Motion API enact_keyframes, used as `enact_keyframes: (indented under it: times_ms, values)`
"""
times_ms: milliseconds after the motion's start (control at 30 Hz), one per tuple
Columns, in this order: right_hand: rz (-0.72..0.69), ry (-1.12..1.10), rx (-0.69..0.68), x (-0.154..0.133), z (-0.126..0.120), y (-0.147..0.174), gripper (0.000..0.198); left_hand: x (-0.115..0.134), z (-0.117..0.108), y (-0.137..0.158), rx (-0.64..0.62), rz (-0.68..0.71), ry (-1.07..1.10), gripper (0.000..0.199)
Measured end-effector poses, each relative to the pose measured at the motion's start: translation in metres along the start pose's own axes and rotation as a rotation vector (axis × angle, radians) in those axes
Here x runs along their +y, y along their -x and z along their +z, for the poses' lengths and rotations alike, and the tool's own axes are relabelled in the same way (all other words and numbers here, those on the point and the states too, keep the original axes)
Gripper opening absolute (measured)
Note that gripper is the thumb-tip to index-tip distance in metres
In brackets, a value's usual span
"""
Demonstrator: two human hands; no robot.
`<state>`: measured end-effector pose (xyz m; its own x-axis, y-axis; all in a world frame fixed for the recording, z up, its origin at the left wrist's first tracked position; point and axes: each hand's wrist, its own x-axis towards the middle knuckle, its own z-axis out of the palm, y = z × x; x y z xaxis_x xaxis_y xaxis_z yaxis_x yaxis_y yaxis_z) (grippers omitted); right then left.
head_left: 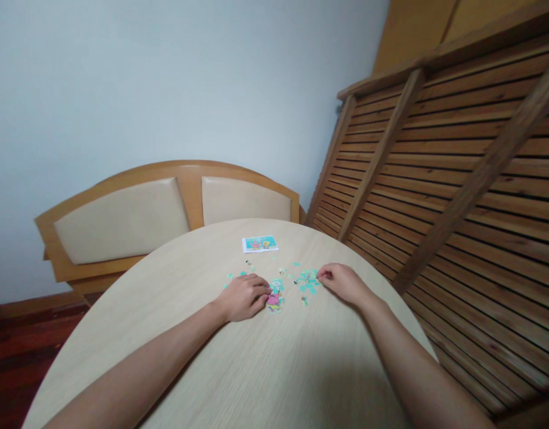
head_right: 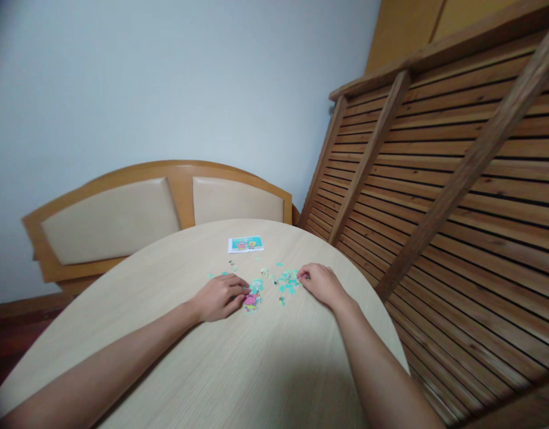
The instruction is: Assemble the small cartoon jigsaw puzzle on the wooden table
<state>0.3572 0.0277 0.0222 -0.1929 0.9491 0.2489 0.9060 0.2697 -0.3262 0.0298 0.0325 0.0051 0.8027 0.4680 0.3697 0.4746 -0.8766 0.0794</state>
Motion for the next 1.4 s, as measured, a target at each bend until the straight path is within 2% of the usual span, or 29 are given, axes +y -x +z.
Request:
enact_keyframes:
  times_ms: [467,667,967,1167,1400]
  values:
    - [-0.042,0.046,-0.043,0.0,0.01,-0.001,0.022,-0.003,0.003,0.0,0.027,-0.031,0.005,0.031]
    - [-0.128,-0.021,-0.016,-0.009,0.007,0.0,0.017,-0.005,0.004,0.0,0.031,-0.048,0.05,0.03]
    - [-0.271,-0.179,-0.166,-0.025,0.001,0.004,0.014,-0.009,0.005,-0.001,0.026,-0.066,0.118,0.031]
    - [-0.276,-0.096,-0.068,-0.03,0.011,0.004,0.026,-0.007,0.003,-0.002,0.021,-0.072,0.138,0.031]
    - [-0.301,-0.057,-0.086,-0.034,0.015,0.006,0.027,-0.008,0.006,-0.003,0.032,-0.101,0.164,0.031]
